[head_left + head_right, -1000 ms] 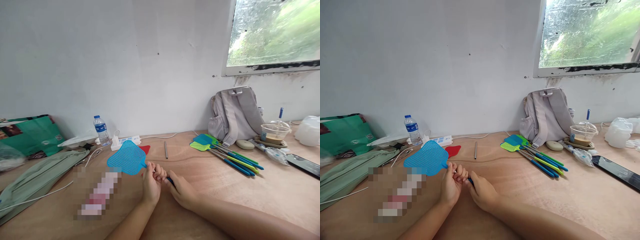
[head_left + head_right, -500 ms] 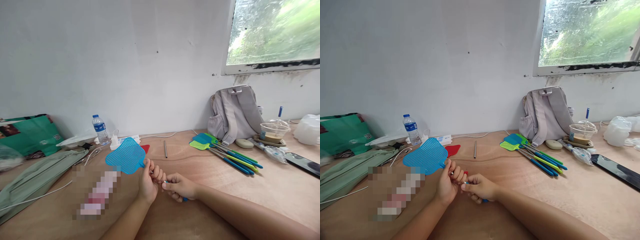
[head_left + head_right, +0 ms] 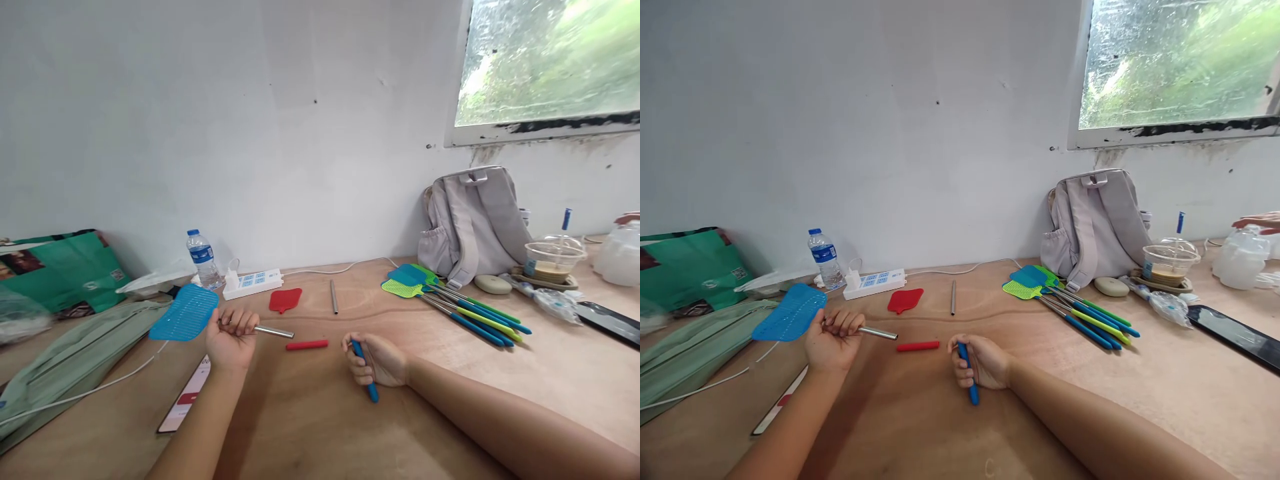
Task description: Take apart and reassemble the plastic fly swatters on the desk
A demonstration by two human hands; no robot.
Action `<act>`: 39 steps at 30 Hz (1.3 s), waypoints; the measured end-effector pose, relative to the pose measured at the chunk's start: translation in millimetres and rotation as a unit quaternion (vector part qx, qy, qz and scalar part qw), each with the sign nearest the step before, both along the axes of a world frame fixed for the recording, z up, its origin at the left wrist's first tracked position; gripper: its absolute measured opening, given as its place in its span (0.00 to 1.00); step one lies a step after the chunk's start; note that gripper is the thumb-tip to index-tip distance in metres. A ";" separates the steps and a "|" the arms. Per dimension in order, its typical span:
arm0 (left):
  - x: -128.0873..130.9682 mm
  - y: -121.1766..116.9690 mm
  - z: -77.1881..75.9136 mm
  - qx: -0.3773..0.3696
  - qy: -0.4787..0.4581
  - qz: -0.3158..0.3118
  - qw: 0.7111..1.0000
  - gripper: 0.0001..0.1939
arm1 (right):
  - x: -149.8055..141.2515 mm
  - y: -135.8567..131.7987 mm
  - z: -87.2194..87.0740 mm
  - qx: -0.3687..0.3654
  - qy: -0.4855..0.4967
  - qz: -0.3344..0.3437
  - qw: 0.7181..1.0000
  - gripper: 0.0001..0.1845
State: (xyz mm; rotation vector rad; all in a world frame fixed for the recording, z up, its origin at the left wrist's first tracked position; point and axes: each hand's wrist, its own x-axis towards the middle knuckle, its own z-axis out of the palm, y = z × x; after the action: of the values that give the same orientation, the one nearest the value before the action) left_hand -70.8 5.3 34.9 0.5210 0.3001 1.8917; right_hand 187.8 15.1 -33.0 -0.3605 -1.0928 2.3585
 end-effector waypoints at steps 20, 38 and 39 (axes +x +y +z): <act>9.6 11.7 -10.1 -0.112 -0.059 0.081 0.989 0.10 | -10.3 -8.4 -5.7 0.378 -0.169 -0.299 0.860 0.12; 10.6 14.5 -13.7 -0.134 -0.068 0.089 0.985 0.12 | -40.1 1.5 -1.6 0.663 -0.349 -0.245 0.616 0.03; 10.6 14.6 -13.8 -0.133 -0.068 0.087 0.985 0.12 | -40.3 1.8 -1.2 0.663 -0.351 -0.245 0.614 0.02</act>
State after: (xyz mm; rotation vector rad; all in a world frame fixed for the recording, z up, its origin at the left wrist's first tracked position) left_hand -60.2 19.9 21.1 0.1881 0.5130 2.0061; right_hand 147.5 17.0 -34.3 -0.8296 -2.3179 0.4144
